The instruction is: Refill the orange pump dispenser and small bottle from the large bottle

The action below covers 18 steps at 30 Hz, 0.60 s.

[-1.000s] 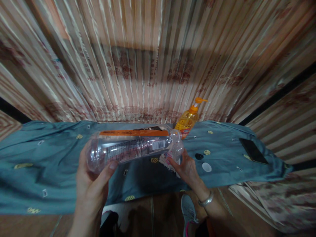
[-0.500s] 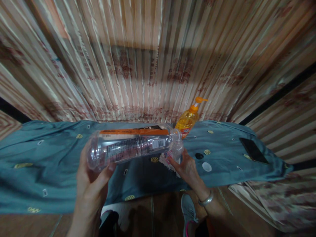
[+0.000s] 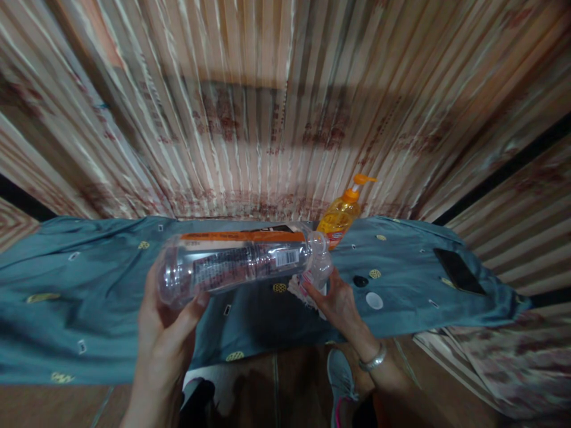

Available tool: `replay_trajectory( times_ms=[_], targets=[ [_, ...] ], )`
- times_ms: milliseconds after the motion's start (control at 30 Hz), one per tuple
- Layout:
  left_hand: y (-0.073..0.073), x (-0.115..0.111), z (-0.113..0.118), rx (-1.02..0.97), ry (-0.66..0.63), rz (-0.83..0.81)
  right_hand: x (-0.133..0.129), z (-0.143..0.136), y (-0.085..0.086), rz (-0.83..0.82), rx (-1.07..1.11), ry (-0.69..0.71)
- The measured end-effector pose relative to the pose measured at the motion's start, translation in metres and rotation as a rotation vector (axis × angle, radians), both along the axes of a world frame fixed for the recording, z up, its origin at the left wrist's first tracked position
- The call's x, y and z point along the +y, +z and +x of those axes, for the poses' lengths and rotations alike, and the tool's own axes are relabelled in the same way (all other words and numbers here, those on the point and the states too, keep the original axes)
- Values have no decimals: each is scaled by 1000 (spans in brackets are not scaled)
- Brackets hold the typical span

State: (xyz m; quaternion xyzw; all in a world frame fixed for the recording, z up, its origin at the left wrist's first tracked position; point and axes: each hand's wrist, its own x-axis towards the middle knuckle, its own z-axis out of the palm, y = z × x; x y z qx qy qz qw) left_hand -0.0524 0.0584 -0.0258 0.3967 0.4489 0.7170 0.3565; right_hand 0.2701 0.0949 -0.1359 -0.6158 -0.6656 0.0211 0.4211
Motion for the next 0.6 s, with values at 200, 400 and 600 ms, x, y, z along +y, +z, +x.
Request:
replay_trajectory(
  times_ms=[200,400,600],
  targets=[
    [8,-1,6,-40,48,-35,-1,-1,1,-16,3,-3],
    [15,2,16,-47,108,-22,-1,-1,2,-47,-1,-21],
    [12,0,10,9,67,-32,-1,-1,6,-59,18,-9]
  ],
)
